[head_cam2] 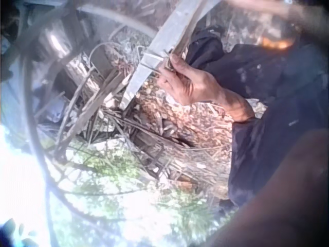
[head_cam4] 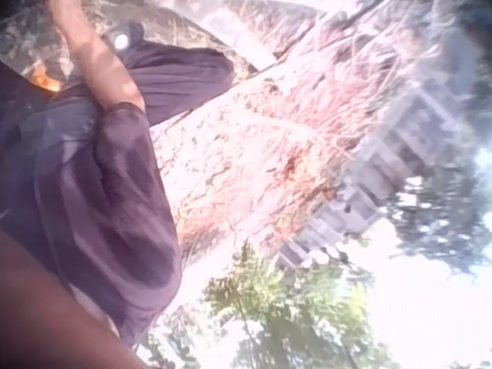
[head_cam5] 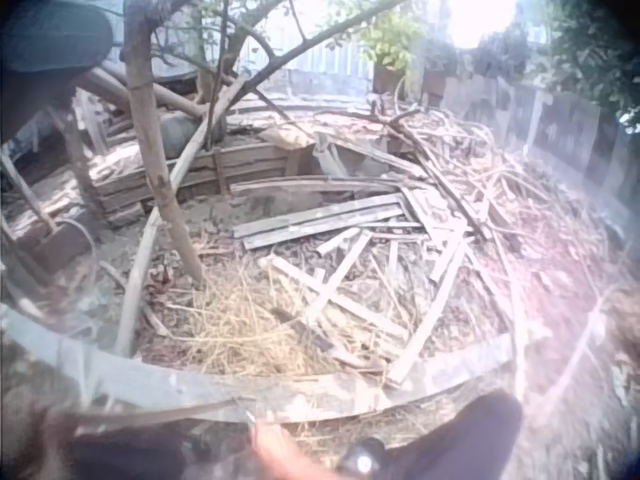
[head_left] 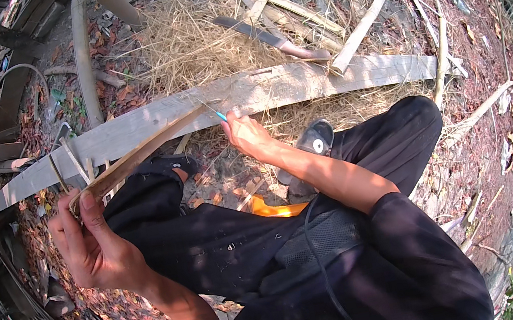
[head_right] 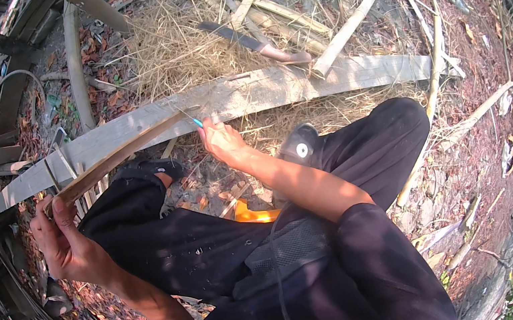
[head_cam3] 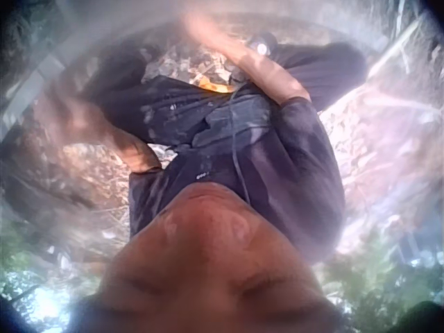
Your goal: The person sits on the ground and uses a blue utility knife to sharpen the end of a thin wooden stick. They then switch to a larger machete to further shape and sharpen a thicker piece of wood, scraping the surface to create a point.
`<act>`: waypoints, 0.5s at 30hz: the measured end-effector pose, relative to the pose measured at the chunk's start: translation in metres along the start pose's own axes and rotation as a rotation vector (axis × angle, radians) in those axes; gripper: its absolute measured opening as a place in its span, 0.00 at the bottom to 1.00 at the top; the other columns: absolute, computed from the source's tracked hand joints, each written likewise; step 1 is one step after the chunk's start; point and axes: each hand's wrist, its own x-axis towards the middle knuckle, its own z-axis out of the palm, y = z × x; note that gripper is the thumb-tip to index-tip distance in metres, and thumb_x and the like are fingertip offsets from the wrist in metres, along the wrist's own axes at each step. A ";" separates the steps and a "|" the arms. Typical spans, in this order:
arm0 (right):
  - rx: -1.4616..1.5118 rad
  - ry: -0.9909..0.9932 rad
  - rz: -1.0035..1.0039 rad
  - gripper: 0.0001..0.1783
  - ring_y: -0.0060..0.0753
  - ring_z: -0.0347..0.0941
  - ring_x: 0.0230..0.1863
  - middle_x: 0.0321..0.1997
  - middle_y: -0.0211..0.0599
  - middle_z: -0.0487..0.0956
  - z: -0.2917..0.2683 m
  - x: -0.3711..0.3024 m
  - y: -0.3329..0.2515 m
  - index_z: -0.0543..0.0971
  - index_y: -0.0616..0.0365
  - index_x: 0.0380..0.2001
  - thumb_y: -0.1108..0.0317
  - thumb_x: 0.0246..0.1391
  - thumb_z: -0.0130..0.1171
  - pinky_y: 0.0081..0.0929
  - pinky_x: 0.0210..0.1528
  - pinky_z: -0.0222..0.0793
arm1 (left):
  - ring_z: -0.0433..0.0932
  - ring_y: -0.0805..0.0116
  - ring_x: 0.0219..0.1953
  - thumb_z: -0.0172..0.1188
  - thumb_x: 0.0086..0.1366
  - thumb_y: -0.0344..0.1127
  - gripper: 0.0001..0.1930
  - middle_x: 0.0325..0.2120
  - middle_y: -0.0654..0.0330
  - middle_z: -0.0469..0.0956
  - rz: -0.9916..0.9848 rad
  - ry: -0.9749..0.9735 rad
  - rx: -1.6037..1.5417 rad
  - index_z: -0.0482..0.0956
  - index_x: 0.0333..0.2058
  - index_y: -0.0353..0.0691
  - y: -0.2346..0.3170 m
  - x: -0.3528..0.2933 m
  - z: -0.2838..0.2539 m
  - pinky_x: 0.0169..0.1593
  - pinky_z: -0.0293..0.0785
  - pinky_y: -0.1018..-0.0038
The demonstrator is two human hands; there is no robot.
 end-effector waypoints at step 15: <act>-0.156 -0.040 0.001 0.14 0.56 0.76 0.23 0.21 0.54 0.77 -0.006 0.009 -0.017 0.69 0.63 0.38 0.60 0.64 0.47 0.48 0.27 0.73 | 0.72 0.76 0.27 0.59 0.64 0.23 0.08 0.28 0.60 0.74 -0.126 0.099 0.104 0.79 0.39 0.24 0.004 -0.003 -0.004 0.28 0.74 0.82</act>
